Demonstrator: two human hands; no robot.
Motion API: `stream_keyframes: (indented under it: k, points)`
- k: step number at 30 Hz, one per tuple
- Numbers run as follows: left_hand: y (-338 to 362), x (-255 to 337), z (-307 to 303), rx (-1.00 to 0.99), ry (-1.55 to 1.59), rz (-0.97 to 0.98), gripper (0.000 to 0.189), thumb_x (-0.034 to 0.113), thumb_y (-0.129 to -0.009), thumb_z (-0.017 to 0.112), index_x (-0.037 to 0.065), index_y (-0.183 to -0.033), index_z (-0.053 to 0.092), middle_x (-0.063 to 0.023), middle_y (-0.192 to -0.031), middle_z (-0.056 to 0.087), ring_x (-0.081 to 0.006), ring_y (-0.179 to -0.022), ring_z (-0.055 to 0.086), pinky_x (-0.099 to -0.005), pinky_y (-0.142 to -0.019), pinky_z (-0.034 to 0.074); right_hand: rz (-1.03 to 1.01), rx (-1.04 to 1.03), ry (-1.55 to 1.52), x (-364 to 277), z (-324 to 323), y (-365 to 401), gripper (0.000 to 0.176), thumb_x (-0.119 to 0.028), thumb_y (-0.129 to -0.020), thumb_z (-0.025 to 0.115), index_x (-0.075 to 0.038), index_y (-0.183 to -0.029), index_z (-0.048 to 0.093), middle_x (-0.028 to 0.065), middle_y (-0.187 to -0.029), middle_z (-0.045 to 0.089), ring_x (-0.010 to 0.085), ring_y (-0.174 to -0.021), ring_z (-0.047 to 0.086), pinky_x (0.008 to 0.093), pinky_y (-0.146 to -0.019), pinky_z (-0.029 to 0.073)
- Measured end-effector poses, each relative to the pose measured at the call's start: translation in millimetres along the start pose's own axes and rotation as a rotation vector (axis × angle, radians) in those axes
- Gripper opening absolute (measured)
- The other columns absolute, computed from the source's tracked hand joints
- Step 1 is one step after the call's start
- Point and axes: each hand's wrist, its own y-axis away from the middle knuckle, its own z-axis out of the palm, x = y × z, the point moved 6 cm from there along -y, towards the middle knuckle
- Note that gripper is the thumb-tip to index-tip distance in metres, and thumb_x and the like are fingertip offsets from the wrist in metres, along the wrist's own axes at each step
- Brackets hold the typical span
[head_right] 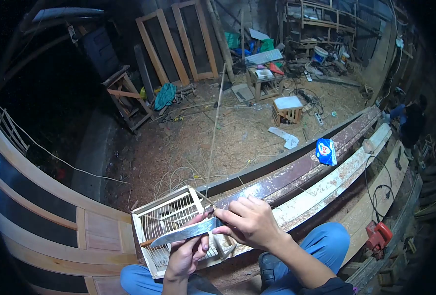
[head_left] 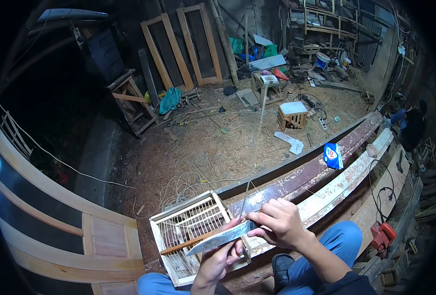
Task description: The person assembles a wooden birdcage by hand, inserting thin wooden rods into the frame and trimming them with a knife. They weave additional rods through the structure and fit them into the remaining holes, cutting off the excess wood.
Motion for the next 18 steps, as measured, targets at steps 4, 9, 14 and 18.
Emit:
stream_keyframes:
  k: [4, 9, 14, 18]
  points:
    - [3, 8, 8, 0.015, -0.022, -0.088, 0.041, 0.010, -0.109, 0.052, 0.002, -0.150, 0.051, -0.0068, -0.074, 0.057, -0.0032, -0.050, 0.037, -0.0181, -0.043, 0.029, 0.068, 0.066, 0.115, 23, -13, 0, 0.033, -0.041, -0.088, 0.076, -0.012, -0.101, 0.071, 0.0042, -0.074, 0.055, 0.0244, -0.067, 0.056, 0.0378, -0.062, 0.043]
    - [-1, 8, 11, -0.029, -0.002, 0.022, 0.036, 0.010, -0.110, 0.050, 0.001, -0.143, 0.057, -0.0132, -0.085, 0.064, -0.0041, -0.052, 0.043, -0.0173, -0.046, 0.031, 0.248, 0.296, 0.126, 58, -43, 1, 0.031, -0.038, -0.092, 0.073, -0.008, -0.099, 0.070, 0.0088, -0.071, 0.057, 0.0296, -0.064, 0.058, 0.0417, -0.059, 0.044]
    - [-4, 3, -7, -0.015, 0.029, 0.044, 0.041, 0.007, -0.109, 0.048, -0.003, -0.149, 0.049, -0.0160, -0.096, 0.066, -0.0042, -0.055, 0.043, -0.0168, -0.050, 0.033, 0.048, 0.024, 0.043, 14, 0, 4, 0.035, -0.041, -0.087, 0.077, -0.010, -0.104, 0.072, 0.0047, -0.074, 0.055, 0.0238, -0.066, 0.057, 0.0374, -0.059, 0.045]
    - [-1, 3, 1, 0.002, 0.029, 0.020, 0.043, 0.006, -0.109, 0.050, -0.001, -0.151, 0.049, -0.0118, -0.087, 0.064, -0.0039, -0.055, 0.040, -0.0164, -0.051, 0.032, 0.003, 0.003, -0.049, -7, 10, -1, 0.037, -0.042, -0.086, 0.078, -0.012, -0.106, 0.073, 0.0022, -0.075, 0.055, 0.0206, -0.067, 0.056, 0.0349, -0.059, 0.044]
